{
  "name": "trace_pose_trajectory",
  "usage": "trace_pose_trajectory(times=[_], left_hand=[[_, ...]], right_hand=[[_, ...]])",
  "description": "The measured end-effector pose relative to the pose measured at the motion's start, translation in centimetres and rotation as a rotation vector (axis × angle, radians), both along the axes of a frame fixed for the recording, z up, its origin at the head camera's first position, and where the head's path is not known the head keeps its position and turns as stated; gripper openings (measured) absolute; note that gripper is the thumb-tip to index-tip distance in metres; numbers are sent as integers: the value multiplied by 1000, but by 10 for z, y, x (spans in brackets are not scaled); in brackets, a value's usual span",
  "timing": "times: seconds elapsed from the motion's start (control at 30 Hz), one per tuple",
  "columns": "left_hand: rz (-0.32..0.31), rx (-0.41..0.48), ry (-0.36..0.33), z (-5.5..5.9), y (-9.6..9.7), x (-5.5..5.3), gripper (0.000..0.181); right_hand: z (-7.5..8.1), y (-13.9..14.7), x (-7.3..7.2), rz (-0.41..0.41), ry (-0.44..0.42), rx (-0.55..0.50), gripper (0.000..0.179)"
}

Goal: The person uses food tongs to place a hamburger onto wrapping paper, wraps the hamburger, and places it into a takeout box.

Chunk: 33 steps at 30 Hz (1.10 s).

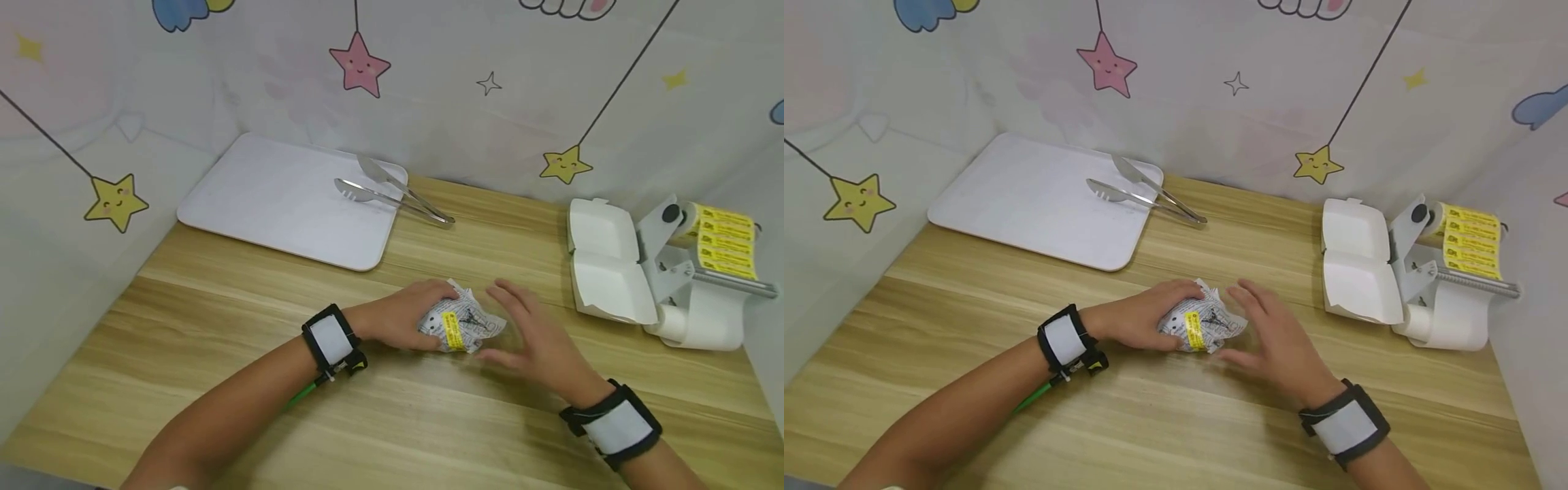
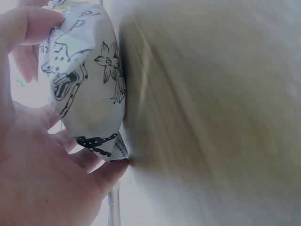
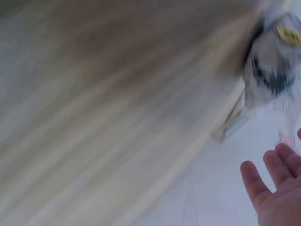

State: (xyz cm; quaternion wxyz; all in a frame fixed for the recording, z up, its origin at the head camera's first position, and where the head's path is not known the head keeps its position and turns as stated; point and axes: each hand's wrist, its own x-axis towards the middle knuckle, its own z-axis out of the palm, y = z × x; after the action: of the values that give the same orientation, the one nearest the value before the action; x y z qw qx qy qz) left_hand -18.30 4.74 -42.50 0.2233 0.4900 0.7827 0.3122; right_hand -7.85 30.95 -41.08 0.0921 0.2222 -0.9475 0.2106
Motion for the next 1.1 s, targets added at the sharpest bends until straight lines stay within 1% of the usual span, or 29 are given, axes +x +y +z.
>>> trace_pose_trajectory(times=[0.07,0.17,0.23,0.3,0.37,0.43,0.57,0.77,0.87,1.0,1.1], left_hand=[[16,-25,0,2,-3,2,77],[40,-45,11,4,-7,6,78],[59,-52,27,5,-9,7,79],[71,-51,44,7,-11,8,79],[83,-60,60,7,-13,7,80],[91,-69,66,8,-14,7,80],[99,-86,49,10,-18,4,82],[103,-87,31,9,-21,0,82],[103,-89,23,9,-21,0,81],[109,-82,12,9,-20,-1,81],[121,-67,22,9,-20,-1,80]], right_hand=[[6,17,1,-81,39,1,82],[12,49,1,-243,72,55,66],[11,70,3,-346,60,96,63],[6,88,5,-429,29,141,61],[-2,102,9,-474,1,159,57],[-8,111,11,-488,-13,160,51],[-17,119,14,-463,23,148,37],[-19,116,12,-420,60,168,20],[-18,114,12,-414,62,177,17],[-16,109,12,-423,23,183,15],[-15,103,12,-414,-21,184,14]])
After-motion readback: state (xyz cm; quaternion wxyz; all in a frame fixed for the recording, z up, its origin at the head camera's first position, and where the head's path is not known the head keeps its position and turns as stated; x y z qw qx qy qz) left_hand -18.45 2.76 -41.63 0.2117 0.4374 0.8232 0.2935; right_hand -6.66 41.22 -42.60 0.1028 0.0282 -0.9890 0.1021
